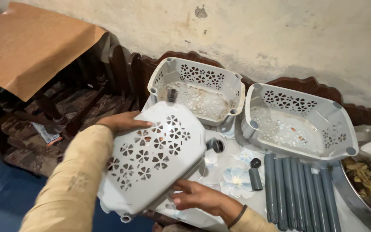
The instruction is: The person disassembles a three-tier plastic storage rack by removing the top basket, then detaching each vertical pole from the baskets. The components are placed on the table, leaving the baskets and poles separated.
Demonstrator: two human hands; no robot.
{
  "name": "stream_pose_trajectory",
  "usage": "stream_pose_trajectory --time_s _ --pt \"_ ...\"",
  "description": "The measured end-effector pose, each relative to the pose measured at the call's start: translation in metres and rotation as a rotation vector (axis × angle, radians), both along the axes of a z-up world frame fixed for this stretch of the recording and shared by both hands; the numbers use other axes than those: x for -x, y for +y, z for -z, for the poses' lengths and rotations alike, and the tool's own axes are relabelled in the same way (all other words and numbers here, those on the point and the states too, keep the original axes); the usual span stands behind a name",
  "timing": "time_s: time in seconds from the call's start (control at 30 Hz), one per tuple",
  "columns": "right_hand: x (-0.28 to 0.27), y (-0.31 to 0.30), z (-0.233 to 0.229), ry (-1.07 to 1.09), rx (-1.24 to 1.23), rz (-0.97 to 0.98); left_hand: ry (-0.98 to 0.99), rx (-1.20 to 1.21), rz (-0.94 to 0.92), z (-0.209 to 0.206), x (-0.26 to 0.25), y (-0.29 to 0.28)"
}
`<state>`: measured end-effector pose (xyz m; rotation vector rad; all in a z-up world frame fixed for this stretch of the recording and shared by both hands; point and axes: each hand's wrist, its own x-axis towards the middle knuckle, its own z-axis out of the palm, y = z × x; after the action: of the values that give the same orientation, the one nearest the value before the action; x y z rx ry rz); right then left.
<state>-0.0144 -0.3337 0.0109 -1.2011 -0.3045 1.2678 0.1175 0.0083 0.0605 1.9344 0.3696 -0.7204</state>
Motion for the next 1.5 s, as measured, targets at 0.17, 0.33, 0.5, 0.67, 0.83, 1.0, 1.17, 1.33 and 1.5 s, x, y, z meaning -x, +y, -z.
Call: stream_pose_trajectory --time_s 0.17,0.33,0.5,0.67,0.83,1.0,1.17,1.33,1.5 --pt "0.018 0.015 0.022 0.059 0.006 0.084 -0.204 -0.206 0.337 0.025 -0.050 -0.015" --pt "0.013 -0.002 0.059 -0.013 0.020 0.116 -0.356 -0.377 0.318 0.027 -0.058 -0.024" --pt "-0.038 -0.051 0.078 -0.694 0.406 0.397 -0.359 -0.600 0.187 0.016 -0.016 -0.056" --pt "-0.057 -0.083 0.074 -1.038 0.963 0.584 -0.324 -0.630 0.171 0.005 0.016 -0.069" --pt "-0.070 -0.080 0.062 -1.196 0.462 0.644 -0.426 -0.573 0.140 0.007 0.024 -0.070" --pt "-0.044 -0.072 0.068 -0.967 0.632 0.562 -0.391 -0.474 0.097 0.011 0.031 -0.072" --pt "-0.023 -0.059 0.084 -1.038 0.556 0.741 -0.576 -0.550 0.130 0.024 0.040 -0.112" --pt "-0.050 -0.056 0.084 -1.079 0.513 0.716 -0.725 -0.620 0.402 0.037 0.059 -0.186" --pt "-0.068 -0.062 0.072 -1.194 0.328 0.657 -0.627 -0.723 0.537 0.029 0.081 -0.213"
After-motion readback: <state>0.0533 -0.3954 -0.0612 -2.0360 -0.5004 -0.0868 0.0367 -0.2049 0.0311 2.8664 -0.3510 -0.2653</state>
